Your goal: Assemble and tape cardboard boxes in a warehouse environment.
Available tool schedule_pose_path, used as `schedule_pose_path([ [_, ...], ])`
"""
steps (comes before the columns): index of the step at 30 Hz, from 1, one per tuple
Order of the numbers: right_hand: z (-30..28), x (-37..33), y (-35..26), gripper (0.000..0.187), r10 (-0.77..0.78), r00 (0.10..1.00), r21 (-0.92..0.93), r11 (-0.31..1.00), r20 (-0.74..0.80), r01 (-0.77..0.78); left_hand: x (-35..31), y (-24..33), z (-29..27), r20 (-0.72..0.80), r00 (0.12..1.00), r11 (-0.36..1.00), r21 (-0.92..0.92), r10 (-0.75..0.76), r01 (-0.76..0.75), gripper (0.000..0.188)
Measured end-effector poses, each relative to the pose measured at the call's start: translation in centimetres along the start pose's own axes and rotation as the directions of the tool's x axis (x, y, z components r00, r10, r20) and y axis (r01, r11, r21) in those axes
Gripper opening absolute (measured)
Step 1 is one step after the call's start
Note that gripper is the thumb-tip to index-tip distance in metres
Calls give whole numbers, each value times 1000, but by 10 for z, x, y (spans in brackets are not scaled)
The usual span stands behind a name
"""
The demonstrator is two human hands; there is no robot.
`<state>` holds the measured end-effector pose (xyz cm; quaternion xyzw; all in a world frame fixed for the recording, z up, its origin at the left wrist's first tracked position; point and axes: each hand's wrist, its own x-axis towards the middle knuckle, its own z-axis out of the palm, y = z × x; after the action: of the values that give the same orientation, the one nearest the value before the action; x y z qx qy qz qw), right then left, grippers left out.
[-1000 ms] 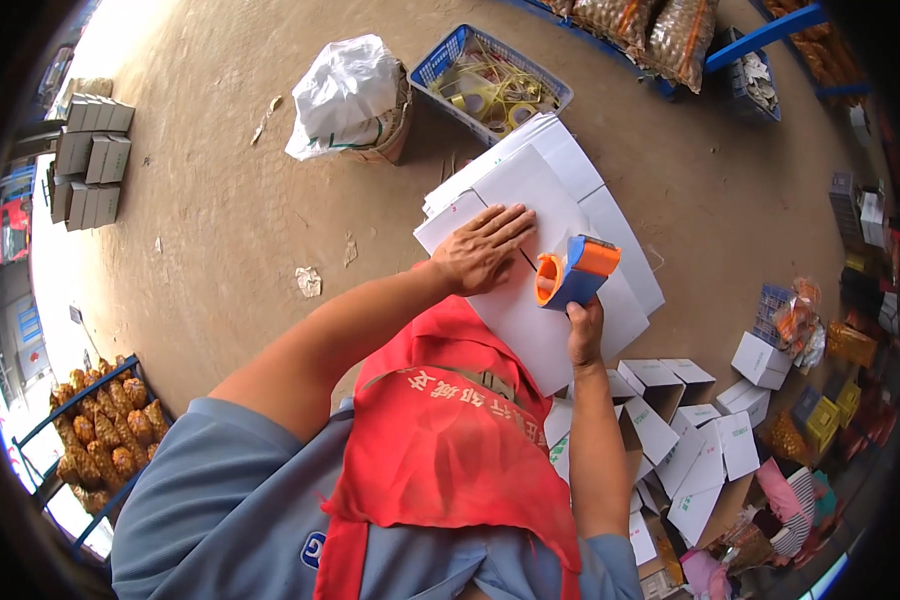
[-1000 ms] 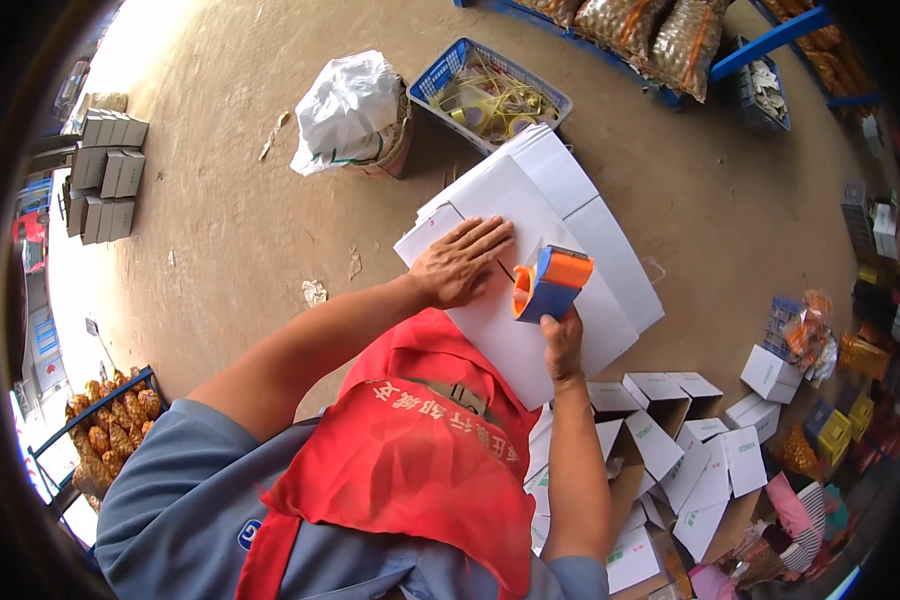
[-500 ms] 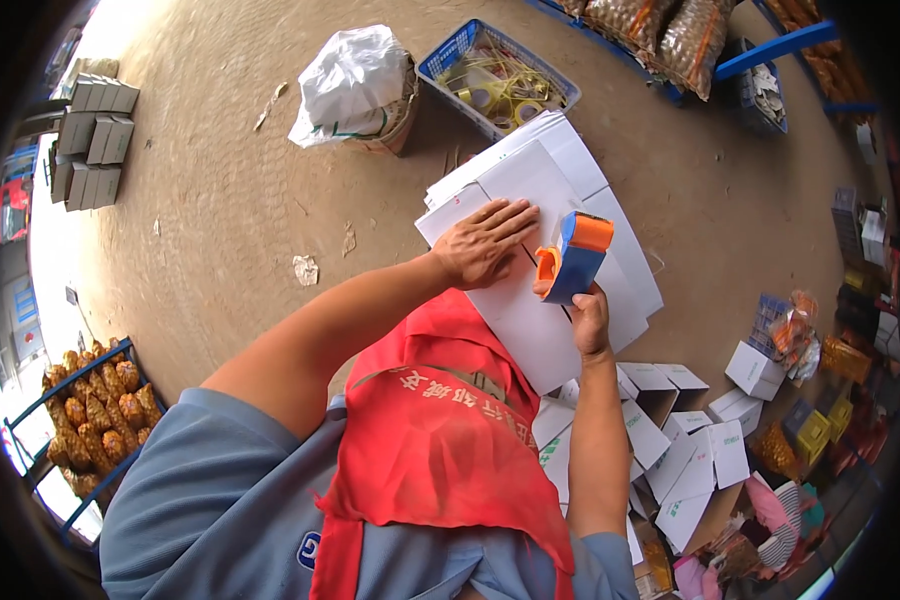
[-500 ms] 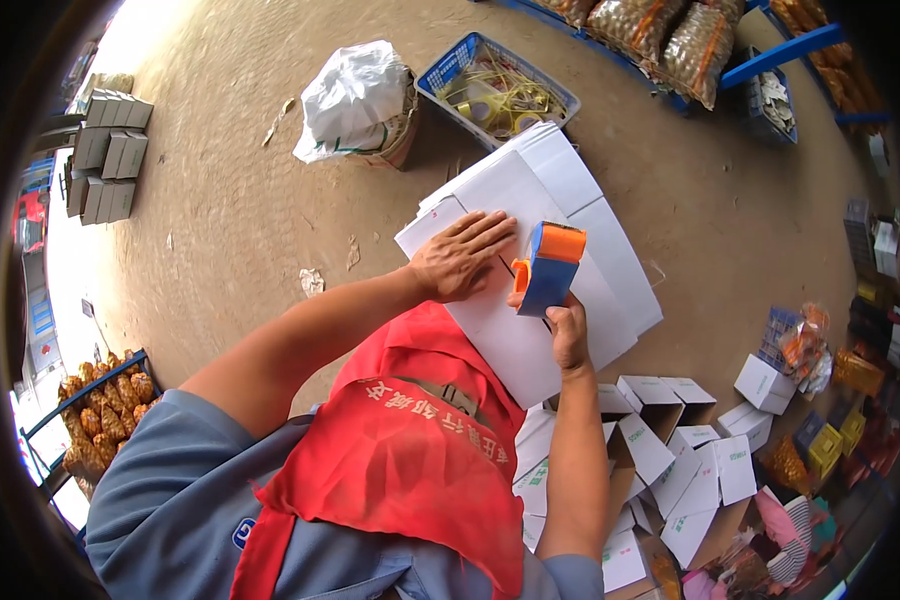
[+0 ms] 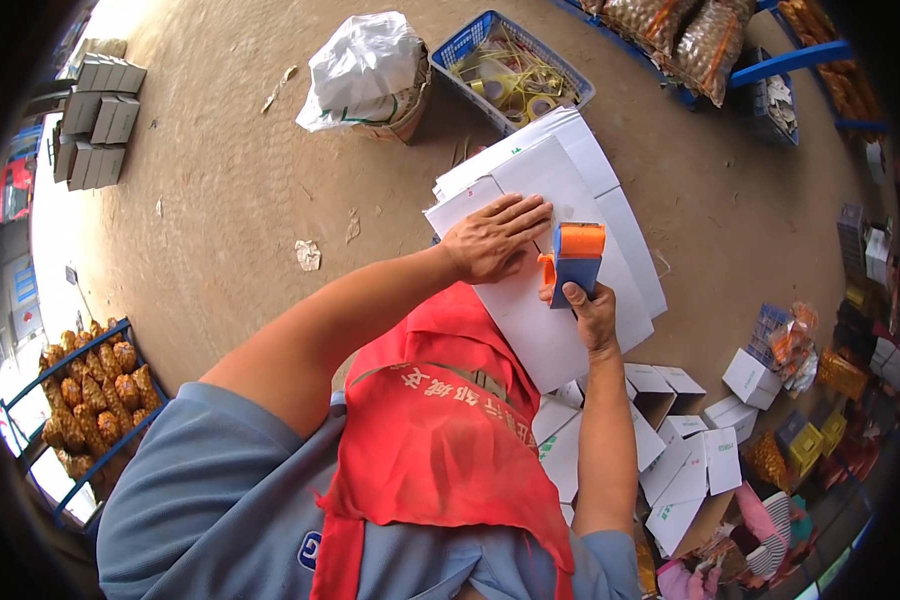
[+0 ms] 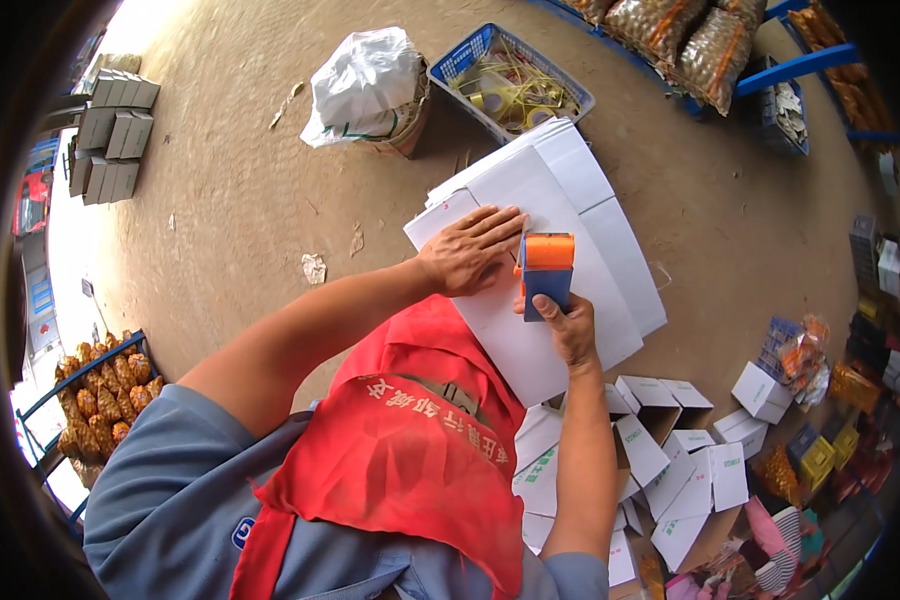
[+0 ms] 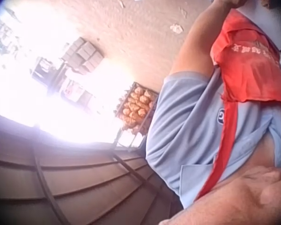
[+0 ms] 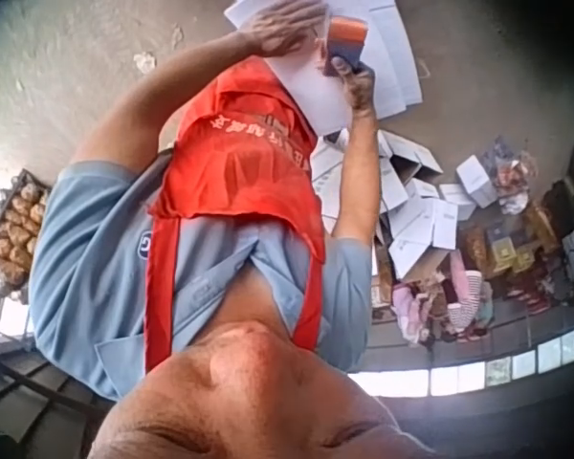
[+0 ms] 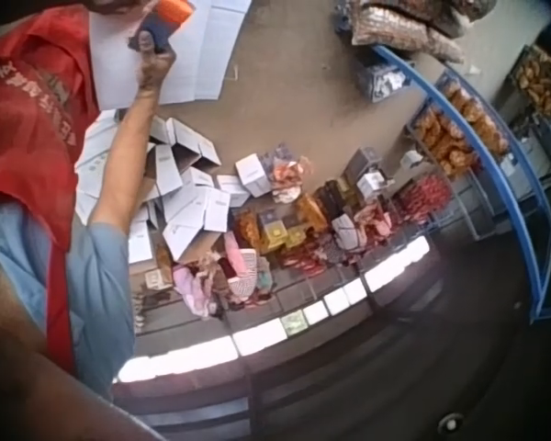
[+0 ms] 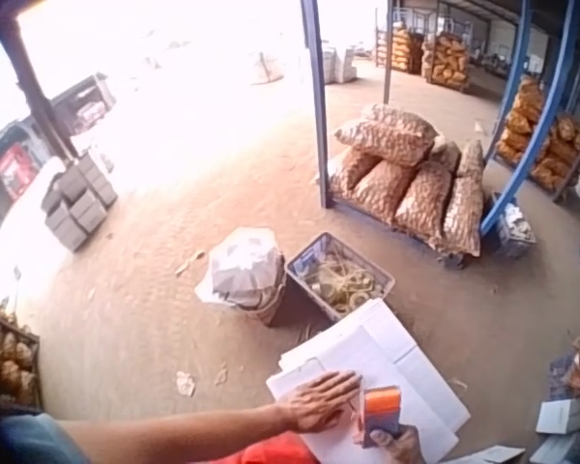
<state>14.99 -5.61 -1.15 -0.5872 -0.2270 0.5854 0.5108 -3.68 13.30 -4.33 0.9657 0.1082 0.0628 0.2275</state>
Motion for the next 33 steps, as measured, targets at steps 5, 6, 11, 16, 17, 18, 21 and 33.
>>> schedule_pose_path([
  [5, 16, 6, -4, 53, -10, 996, -24, 1000, -89, 8, -1, 1, -4, 40, 999, 999, -42, -19, 21, 76],
  [6, 17, 9, -2, 54, -48, 989, 47, 997, -143, 56, -1, 1, -4, 37, 999, 999, -43, -19, 21, 76],
  [11, 24, 23, -3, 54, -56, 960, 246, 961, -276, 127, -3, -1, -3, 31, 1000, 996, -84, -4, 7, 75],
  [16, 38, 26, 2, 62, -119, 956, 150, 975, -270, 163, -4, -4, 2, -53, 999, 997, -70, 6, -10, 70],
  [17, 40, 25, 4, 62, -116, 956, 150, 975, -270, 161, -4, -4, 1, -42, 999, 995, -99, 10, -14, 68],
  [18, 41, 24, 6, 67, -129, 944, 175, 966, -305, 189, -4, -4, 0, -41, 999, 995, -100, 9, -13, 68],
  [21, 43, 24, 12, 79, -135, 926, 165, 965, -354, 204, -3, -5, 0, -92, 995, 991, -124, 28, -40, 60],
  [33, 42, 2, 11, 64, -165, 937, -78, 986, -308, 148, -3, -8, -5, -200, 978, 962, -250, 58, -108, 34],
])
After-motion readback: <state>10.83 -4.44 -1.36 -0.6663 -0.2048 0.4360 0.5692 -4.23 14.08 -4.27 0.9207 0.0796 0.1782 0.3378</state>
